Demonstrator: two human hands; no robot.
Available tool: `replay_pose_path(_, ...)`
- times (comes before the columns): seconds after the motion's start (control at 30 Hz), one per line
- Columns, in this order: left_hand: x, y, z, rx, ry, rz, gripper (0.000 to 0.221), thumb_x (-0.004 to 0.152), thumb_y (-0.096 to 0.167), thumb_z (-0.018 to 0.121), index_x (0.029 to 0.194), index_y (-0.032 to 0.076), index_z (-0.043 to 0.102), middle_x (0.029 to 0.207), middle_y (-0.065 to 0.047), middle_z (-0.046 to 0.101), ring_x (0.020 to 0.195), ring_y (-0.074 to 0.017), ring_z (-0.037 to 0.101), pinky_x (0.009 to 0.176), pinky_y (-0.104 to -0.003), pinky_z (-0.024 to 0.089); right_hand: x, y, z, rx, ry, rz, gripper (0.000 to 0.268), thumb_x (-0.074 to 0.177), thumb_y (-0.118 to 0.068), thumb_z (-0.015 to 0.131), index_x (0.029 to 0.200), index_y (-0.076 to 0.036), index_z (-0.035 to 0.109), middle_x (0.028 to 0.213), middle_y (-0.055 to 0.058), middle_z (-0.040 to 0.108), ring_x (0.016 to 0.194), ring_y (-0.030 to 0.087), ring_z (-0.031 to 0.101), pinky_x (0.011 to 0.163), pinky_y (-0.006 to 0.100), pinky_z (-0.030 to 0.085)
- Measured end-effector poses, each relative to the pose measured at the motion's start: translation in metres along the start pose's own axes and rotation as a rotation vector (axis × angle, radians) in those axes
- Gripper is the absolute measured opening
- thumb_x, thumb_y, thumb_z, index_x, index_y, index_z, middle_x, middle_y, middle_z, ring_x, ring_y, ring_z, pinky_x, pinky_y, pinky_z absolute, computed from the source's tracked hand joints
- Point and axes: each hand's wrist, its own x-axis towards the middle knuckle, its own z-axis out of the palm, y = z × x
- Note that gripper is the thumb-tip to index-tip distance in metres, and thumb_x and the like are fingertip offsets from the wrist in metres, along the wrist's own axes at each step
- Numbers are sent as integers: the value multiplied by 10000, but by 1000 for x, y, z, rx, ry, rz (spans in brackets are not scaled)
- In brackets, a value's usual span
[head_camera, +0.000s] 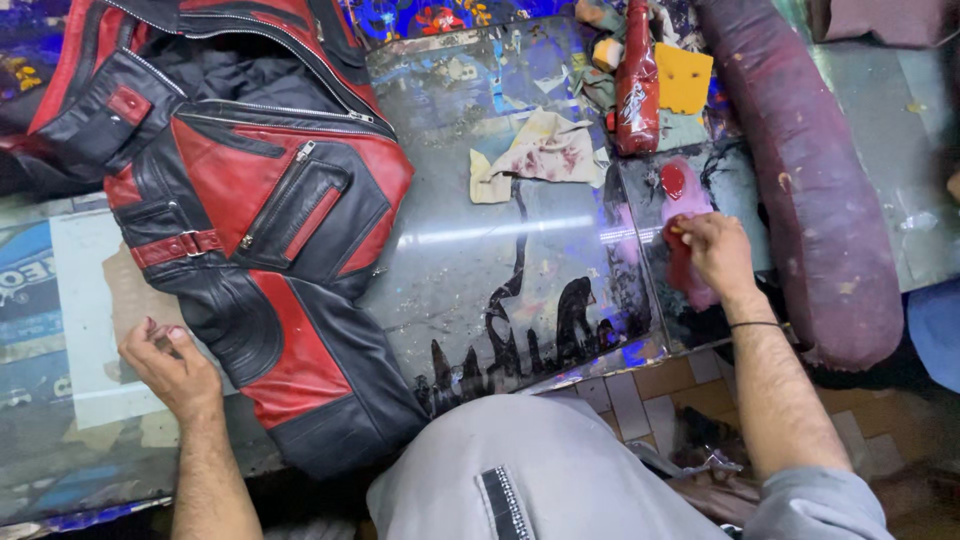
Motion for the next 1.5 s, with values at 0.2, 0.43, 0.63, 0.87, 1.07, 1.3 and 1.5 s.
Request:
replay_pose_path(0.2, 2, 2, 2, 23, 15, -23, 288, 1132, 59, 551, 1387, -44, 466, 1343, -218, 480, 1184, -335, 582, 1018, -433, 519, -5, 2, -6, -72, -46, 93, 167, 916, -105, 735, 1064, -152, 795, 1000, 92, 720, 987, 313, 663, 917, 468, 502)
replay_pose_path(0.43, 5, 4, 2, 45, 24, -6, 334, 1095, 51, 573, 1407, -28, 485, 1300, -215, 488, 1145, -336, 592, 978, -430, 527, -9, -5, -4, -34, 45, 166, 221, 928, -145, 783, 1147, -141, 753, 1036, 140, 694, 992, 364, 644, 912, 500, 526)
replay_pose_path(0.63, 6, 10, -1, 18, 34, -7, 341, 1093, 61, 580, 1406, -27, 480, 1312, -216, 487, 1156, -335, 595, 968, -415, 538, 1, -50, -15, -226, 157, 298, 538, 836, -299, 865, 1269, -48, 667, 1057, 112, 727, 976, 395, 654, 812, 559, 496)
replay_pose_path(0.87, 7, 11, -2, 23, 33, -16, 357, 1091, 97, 585, 1408, -30, 485, 1319, -220, 489, 1149, -342, 592, 968, -410, 538, 74, -138, 19, 436, 188, 102, 371, 976, -92, 724, 1335, -44, 639, 1225, 153, 627, 986, 276, 659, 851, 384, 546)
replay_pose_path(1.07, 11, 9, 6, 133, 59, 11, 356, 1068, 135, 606, 1377, -16, 515, 1262, -209, 521, 1124, -349, 589, 980, -441, 519, 163, -182, 107, 162, 159, -60, 257, 921, -183, 743, 1155, -77, 758, 1061, 176, 642, 957, 364, 645, 814, 470, 526)
replay_pose_path(1.3, 15, 5, 6, 114, 84, -39, 340, 1046, 134, 590, 1351, -6, 532, 1283, -219, 542, 1115, -353, 595, 956, -444, 522, 173, -159, 151, 329, 253, 62, 299, 1029, -252, 779, 870, -14, 692, 880, 192, 674, 798, 379, 661, 755, 477, 523)
replay_pose_path(1.5, 14, 5, 3, 74, 92, -80, 331, 1034, 124, 591, 1335, -4, 537, 1272, -212, 546, 1113, -355, 605, 954, -432, 520, 167, -145, 161, 381, 279, 54, 461, 1038, -207, 856, 756, 17, 569, 824, 174, 598, 731, 355, 569, 691, 478, 450)
